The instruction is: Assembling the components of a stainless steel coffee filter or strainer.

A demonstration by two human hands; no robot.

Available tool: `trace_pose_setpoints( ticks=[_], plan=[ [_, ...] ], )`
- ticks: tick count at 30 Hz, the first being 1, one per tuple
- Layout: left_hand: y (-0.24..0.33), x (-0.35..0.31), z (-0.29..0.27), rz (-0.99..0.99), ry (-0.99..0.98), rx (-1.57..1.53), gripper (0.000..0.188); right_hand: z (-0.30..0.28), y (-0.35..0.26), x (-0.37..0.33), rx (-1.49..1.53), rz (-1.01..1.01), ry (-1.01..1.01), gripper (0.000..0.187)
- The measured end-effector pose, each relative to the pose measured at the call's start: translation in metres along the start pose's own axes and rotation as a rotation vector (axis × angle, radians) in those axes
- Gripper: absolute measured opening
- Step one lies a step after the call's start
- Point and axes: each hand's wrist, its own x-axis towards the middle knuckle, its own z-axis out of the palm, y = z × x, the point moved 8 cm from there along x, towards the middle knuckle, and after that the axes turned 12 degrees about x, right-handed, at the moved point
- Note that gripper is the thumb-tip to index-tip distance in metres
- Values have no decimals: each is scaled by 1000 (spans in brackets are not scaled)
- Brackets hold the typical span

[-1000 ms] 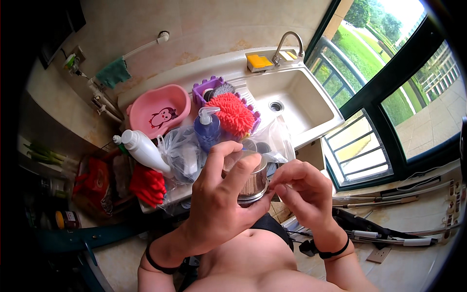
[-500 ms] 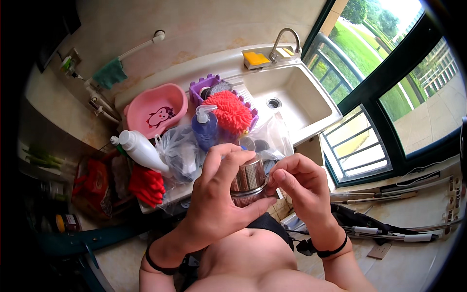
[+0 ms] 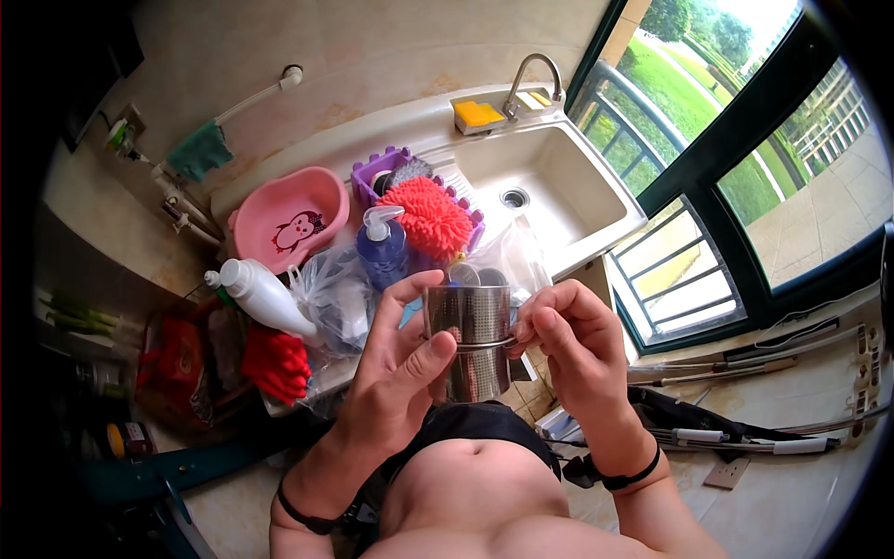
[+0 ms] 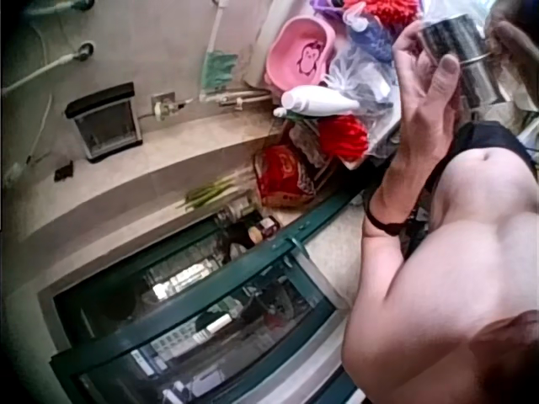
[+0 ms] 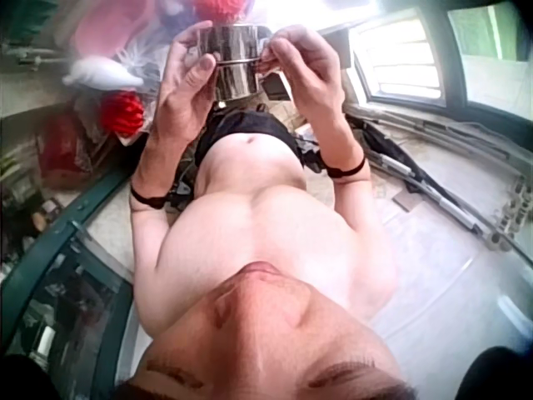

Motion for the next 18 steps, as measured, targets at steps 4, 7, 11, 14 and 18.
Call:
trace_pose_setpoints(
  ticks=[4,7,11,14,18],
  plan=[
    [8,-2,9,93,40,8,67,6,-4,-4,-54,-78,-13,10],
    [12,-2,10,259,21,237,71,13,-11,-5,-101,-147,-48,8],
    [17,-3,9,395,54,496,85,20,-15,-7,-127,-206,-82,6],
    [17,-4,13,493,9,476,90,24,-16,-7,-151,-199,-72,11],
    [25,-2,20,402,73,568,88,22,-12,-6,-115,-146,-71,7]
  ],
)
